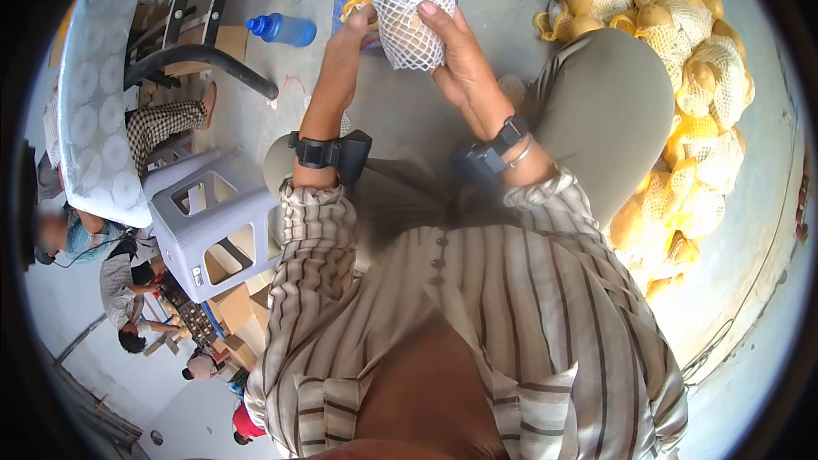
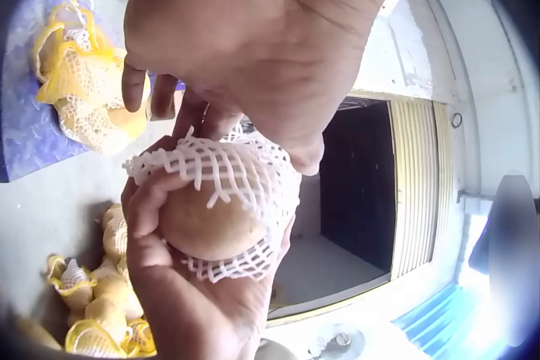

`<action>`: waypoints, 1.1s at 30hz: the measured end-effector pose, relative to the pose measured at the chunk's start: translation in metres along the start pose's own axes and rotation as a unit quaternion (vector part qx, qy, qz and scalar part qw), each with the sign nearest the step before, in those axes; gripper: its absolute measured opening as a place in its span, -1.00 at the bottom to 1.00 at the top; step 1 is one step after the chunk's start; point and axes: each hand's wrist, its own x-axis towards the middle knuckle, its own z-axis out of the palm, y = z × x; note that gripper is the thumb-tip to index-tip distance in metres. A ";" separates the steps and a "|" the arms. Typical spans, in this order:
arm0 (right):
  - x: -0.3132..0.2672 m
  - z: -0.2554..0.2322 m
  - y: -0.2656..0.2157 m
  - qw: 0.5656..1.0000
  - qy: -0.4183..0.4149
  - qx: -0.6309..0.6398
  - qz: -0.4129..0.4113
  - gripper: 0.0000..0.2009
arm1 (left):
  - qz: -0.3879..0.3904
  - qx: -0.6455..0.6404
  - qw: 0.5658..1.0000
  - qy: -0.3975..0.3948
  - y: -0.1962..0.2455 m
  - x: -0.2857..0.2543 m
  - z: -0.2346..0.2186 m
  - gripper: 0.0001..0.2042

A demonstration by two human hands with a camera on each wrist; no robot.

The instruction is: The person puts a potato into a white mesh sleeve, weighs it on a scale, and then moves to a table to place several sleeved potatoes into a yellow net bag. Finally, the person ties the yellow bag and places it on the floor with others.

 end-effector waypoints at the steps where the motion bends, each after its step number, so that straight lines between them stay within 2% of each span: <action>1: 0.001 -0.001 0.002 1.000 0.006 0.015 0.011 -0.43 | 0.003 0.000 1.000 0.001 -0.005 0.006 -0.008 -0.52; 3: 0.002 0.002 0.000 0.999 0.003 0.028 0.023 -0.43 | -0.030 0.030 0.997 0.068 -0.015 0.021 -0.027 -0.48; 4: -0.002 0.007 -0.003 0.998 0.019 0.044 0.026 -0.43 | -0.024 0.029 0.997 0.072 -0.019 0.027 -0.037 -0.48; 6: -0.003 0.008 -0.006 0.998 0.041 0.047 0.025 -0.41 | -0.013 0.125 0.984 0.122 -0.030 0.038 -0.052 -0.50; 7: -0.001 0.004 -0.005 0.998 0.035 0.042 0.027 -0.41 | -0.008 0.122 0.984 0.129 -0.037 0.044 -0.055 -0.50; 9: 0.003 0.001 -0.004 0.996 0.069 0.058 0.012 -0.46 | 0.030 0.347 0.925 0.151 -0.050 0.052 -0.064 -0.46; 10: 0.004 0.001 -0.004 0.996 0.069 0.061 0.017 -0.46 | 0.031 0.344 0.925 0.158 -0.056 0.055 -0.067 -0.46; 12: 0.004 0.002 -0.003 0.995 0.072 0.059 0.026 -0.46 | 0.018 0.402 0.908 0.121 -0.071 0.064 -0.068 -0.43; 14: 0.004 0.003 -0.002 0.993 0.102 0.052 0.037 -0.47 | 0.038 0.411 0.900 0.140 -0.105 0.078 -0.071 -0.42; 17: 0.004 0.004 -0.001 0.993 0.101 0.040 0.040 -0.46 | 0.093 0.424 0.888 0.151 -0.125 0.089 -0.075 -0.42; 18: 0.004 0.004 0.000 0.993 0.104 0.043 0.039 -0.46 | 0.125 0.427 0.883 0.146 -0.125 0.093 -0.075 -0.42; 22: 0.006 0.001 0.005 0.994 0.099 0.037 0.042 -0.46 | 0.158 0.411 0.888 0.133 -0.125 0.107 -0.069 -0.46; 24: 0.007 0.002 0.007 0.991 0.118 0.036 0.055 -0.45 | 0.190 0.396 0.888 0.131 -0.129 0.113 -0.065 -0.59; 28: 0.012 -0.001 0.012 0.989 0.127 0.045 0.055 -0.45 | 0.199 0.398 0.887 0.122 -0.133 0.122 -0.068 -0.71; 30: 0.013 -0.004 0.013 0.992 0.111 0.038 0.053 -0.44 | 0.047 0.251 0.954 0.154 -0.132 0.129 -0.071 -0.77; 31: 0.013 -0.003 0.014 0.992 0.112 0.040 0.051 -0.44 | 0.047 0.253 0.955 0.151 -0.132 0.132 -0.073 -0.77; 33: 0.012 -0.001 0.014 0.988 0.134 0.047 0.061 -0.42 | 0.115 0.241 0.944 0.196 -0.130 0.137 -0.076 -0.81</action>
